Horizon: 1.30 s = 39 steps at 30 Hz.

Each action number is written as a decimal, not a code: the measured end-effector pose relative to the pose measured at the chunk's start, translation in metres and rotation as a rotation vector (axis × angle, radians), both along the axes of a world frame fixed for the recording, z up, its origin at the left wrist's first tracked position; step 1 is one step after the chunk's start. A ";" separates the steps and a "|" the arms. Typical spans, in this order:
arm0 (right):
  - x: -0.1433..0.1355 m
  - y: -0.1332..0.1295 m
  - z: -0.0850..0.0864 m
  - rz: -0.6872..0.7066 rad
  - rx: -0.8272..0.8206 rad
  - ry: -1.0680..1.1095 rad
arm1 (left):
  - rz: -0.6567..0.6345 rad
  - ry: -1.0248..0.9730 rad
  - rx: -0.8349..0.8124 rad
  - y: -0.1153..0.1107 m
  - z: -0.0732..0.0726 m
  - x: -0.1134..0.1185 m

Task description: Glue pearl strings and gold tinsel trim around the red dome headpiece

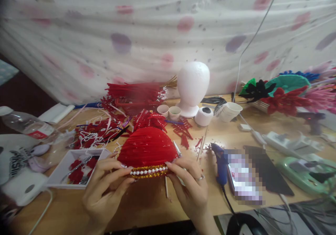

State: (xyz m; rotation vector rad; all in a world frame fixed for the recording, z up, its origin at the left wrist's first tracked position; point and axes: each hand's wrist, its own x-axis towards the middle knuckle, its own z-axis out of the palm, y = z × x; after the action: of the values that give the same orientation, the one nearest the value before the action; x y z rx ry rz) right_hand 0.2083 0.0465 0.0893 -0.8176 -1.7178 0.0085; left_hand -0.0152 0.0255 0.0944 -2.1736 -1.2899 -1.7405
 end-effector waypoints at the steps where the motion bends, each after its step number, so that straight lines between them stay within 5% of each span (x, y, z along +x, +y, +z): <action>1: 0.000 0.000 -0.004 -0.004 0.004 0.019 | -0.006 -0.015 -0.013 0.001 -0.001 -0.001; 8: 0.000 0.002 -0.022 -0.020 -0.040 0.088 | -0.056 -0.030 -0.125 0.006 -0.005 -0.007; 20: 0.000 -0.001 0.000 0.133 -0.182 -0.025 | -0.318 0.068 -0.198 0.014 0.015 -0.018; 29: -0.014 -0.004 0.019 0.235 -0.243 -0.052 | -0.382 0.119 -0.175 0.018 0.017 -0.015; 39: -0.014 -0.004 0.020 0.221 -0.221 -0.031 | -0.422 0.097 -0.212 0.017 0.017 -0.011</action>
State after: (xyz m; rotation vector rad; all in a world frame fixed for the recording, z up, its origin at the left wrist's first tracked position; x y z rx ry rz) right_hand 0.1947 0.0424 0.1091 -0.7863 -1.8511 0.3426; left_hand -0.0258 0.0428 0.1116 -2.7813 -1.0962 -1.6553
